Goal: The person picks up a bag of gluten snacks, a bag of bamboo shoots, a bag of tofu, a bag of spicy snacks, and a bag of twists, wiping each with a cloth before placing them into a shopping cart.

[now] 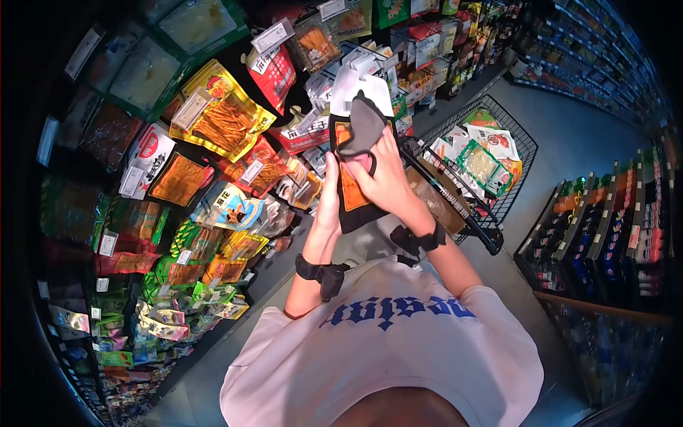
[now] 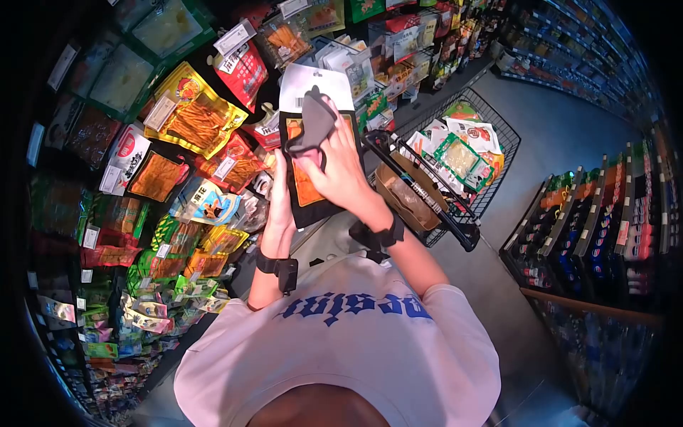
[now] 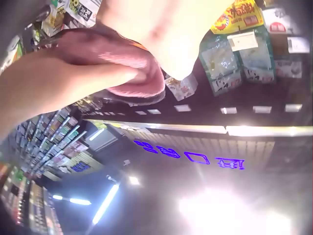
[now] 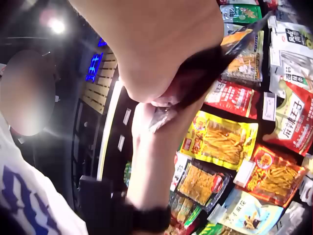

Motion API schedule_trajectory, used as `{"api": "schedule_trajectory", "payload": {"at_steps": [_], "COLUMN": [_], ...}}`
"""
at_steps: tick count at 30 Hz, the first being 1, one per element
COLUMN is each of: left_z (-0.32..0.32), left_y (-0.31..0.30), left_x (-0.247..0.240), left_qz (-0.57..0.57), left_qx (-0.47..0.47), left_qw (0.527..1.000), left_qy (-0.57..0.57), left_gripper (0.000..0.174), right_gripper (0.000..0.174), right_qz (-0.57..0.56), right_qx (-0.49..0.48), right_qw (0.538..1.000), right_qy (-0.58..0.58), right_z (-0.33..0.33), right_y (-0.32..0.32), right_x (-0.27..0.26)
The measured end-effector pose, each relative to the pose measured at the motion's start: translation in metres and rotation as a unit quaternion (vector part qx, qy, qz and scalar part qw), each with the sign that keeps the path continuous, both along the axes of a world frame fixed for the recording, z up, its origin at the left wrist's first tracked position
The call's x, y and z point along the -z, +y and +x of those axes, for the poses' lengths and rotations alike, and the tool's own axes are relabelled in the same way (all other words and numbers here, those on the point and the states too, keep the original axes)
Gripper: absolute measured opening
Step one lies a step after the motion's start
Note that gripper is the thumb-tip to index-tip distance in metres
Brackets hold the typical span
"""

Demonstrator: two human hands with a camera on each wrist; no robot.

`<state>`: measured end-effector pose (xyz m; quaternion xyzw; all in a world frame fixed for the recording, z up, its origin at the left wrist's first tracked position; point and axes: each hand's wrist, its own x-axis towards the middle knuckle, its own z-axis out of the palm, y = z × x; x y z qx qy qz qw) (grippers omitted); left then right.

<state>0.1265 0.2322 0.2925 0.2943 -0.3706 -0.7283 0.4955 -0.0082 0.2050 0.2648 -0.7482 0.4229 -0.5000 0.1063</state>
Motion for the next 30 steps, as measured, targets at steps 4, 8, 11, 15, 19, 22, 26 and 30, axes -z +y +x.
{"api": "schedule_trajectory", "payload": {"at_steps": [4,8,11,15,19,22,26,30], "left_z": [0.013,0.037,0.031,0.019,0.040,0.040,0.030,0.041], "left_y": [-0.014,-0.029,-0.021,-0.018,-0.020,-0.019,-0.012,-0.015], "left_x": [0.010,0.029,0.030,0.013,0.025,0.036,0.038,0.042], "left_qz": [-0.033,-0.026,-0.186,-0.252,-0.181,-0.157,-0.168,-0.180], "left_qx": [-0.094,-0.039,-0.038,0.009,0.061,0.075,0.101,0.133], "left_qw": [0.991,0.991,0.955,0.943,0.958,0.955,0.948,0.903], "left_qy": [-0.087,-0.122,-0.226,-0.219,-0.215,-0.242,-0.252,-0.368], "left_gripper": [0.070,0.079,0.079,0.091,0.100,0.093,0.080,0.074], "right_gripper": [0.041,0.040,0.041,0.044,0.062,0.055,0.028,0.029], "right_qz": [-0.011,0.009,-0.013,0.046,-0.043,-0.037,0.078,-0.061], "right_qx": [-0.058,-0.108,0.003,0.007,-0.022,0.018,0.000,-0.032], "right_qw": [0.992,0.988,0.995,0.996,0.998,0.999,0.987,0.997], "right_qy": [0.109,0.112,0.101,-0.079,0.045,0.004,-0.140,-0.036], "right_z": [0.001,0.007,0.000,-0.016,-0.012,-0.002,-0.009,-0.011], "right_y": [0.015,0.029,0.017,-0.012,0.000,-0.002,-0.019,-0.011], "right_x": [-0.015,-0.022,-0.019,-0.021,-0.031,-0.034,-0.031,-0.023]}}
